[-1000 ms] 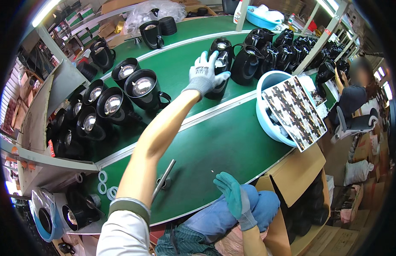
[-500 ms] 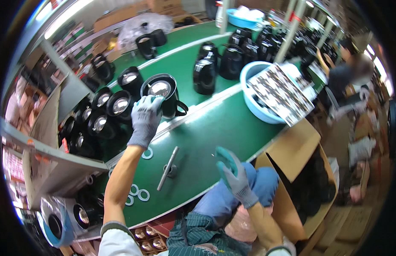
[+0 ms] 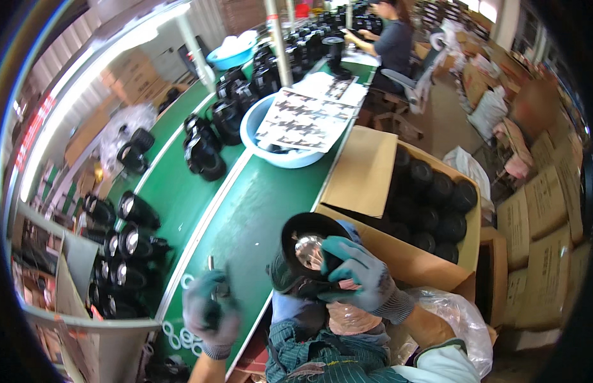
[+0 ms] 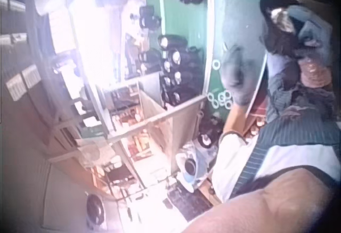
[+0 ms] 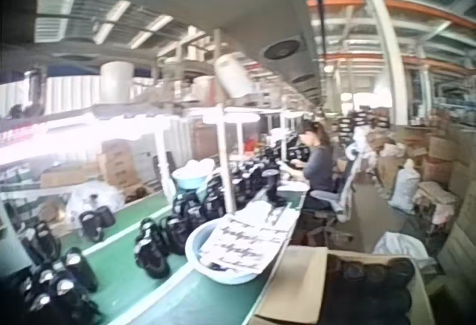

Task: The person sits on the floor and repeatedly picks up black kettles, inserts a metal rod into the base, wipes the exterior with a cloth, and places them on a green workbench. The person handles multiple kettles one at a time in a repetitive sequence.

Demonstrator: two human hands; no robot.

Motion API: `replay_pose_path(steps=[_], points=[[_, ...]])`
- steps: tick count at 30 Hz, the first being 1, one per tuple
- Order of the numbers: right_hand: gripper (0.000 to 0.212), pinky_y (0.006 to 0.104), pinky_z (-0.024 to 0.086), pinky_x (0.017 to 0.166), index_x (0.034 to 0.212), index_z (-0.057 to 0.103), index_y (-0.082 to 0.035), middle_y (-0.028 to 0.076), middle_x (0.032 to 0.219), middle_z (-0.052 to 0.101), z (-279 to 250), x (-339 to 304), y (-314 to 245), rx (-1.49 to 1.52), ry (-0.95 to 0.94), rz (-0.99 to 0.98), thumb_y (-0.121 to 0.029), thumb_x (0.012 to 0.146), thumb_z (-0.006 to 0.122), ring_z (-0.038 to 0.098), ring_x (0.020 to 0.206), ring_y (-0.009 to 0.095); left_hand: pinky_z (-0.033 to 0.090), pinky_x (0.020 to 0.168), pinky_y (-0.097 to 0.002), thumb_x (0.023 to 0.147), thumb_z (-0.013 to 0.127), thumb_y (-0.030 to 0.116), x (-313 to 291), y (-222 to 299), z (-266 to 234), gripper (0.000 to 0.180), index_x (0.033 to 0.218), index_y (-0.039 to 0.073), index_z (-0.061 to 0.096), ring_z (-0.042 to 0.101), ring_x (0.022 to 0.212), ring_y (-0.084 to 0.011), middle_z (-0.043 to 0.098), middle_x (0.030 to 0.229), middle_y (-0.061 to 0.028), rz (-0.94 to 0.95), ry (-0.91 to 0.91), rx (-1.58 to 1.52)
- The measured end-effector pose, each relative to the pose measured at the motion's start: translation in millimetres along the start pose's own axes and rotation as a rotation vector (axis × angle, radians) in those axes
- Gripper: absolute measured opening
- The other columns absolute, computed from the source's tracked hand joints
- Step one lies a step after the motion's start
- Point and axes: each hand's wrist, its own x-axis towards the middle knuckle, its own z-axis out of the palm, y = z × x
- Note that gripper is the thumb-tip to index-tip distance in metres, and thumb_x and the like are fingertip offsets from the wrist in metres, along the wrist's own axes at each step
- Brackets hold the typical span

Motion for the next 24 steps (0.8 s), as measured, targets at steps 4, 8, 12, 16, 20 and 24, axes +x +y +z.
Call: replay_pose_path(steps=[4,8,12,16,20,24], points=[[0.043,0.0485,0.052,0.106,0.097,0.065,-0.006,0.023,0.142,0.058,-16.7,-52.0,1.6,0.296,0.247,0.172,-0.026,0.071,0.093,0.060,0.129,0.039,0.049,0.105,-0.0386,0.095,0.058,-0.001,-84.0,-72.5,62.3,0.047,0.141,-0.009,0.053,0.062,0.120,-0.0259,0.064,0.134,-0.0175,-1.004,-0.194,-0.781],[0.045,0.0480,0.055,0.101,0.103,0.065,-0.007,0.021,0.145,0.053,-0.2,-86.4,12.2,0.514,0.272,0.137,-0.029,0.074,0.091,0.059,0.130,0.038,0.046,0.109,-0.0394,0.095,0.061,0.008,-138.2,-89.2,90.9,0.050,0.144,-0.002,0.054,0.060,0.125,-0.0237,0.062,0.137,-0.0158,-0.917,-0.830,-0.955],[0.063,0.0547,0.053,0.104,0.125,0.059,-0.006,0.028,0.148,0.046,38.1,-99.9,2.3,0.437,0.442,-0.034,-0.030,0.076,0.088,0.053,0.134,0.047,0.046,0.110,-0.0407,0.097,0.059,0.010,-143.9,-88.5,122.9,0.049,0.145,-0.001,0.052,0.060,0.126,-0.0245,0.061,0.139,-0.0159,-1.053,-0.863,-0.887],[0.059,0.0539,0.041,0.115,0.131,0.061,-0.005,0.029,0.157,0.035,13.3,-108.6,31.0,0.884,0.201,0.061,-0.034,0.085,0.082,0.041,0.144,0.048,0.046,0.110,-0.0421,0.099,0.056,0.012,-144.8,-92.6,144.4,0.049,0.146,0.000,0.051,0.059,0.127,-0.0253,0.060,0.140,-0.0160,-1.124,-0.845,-0.830],[0.057,0.0454,0.054,0.093,0.138,0.055,-0.006,0.019,0.125,0.065,-42.7,-149.9,190.0,0.182,0.506,0.813,-0.036,0.092,0.072,0.066,0.107,0.033,0.046,0.111,-0.0434,0.100,0.054,0.015,-144.6,-99.7,159.5,0.049,0.147,0.001,0.049,0.058,0.128,-0.0261,0.058,0.142,-0.0161,-1.165,-0.811,-0.809],[0.133,0.0616,0.033,0.114,0.163,0.018,-0.014,0.036,0.158,0.029,-111.2,-264.1,403.0,-0.681,0.718,1.956,-0.088,0.065,0.069,0.034,0.143,0.055,0.045,0.112,-0.0448,0.102,0.052,0.017,-148.9,-112.1,174.2,0.050,0.149,0.002,0.048,0.057,0.129,-0.0269,0.057,0.144,-0.0162,-1.183,-0.802,-0.845]])
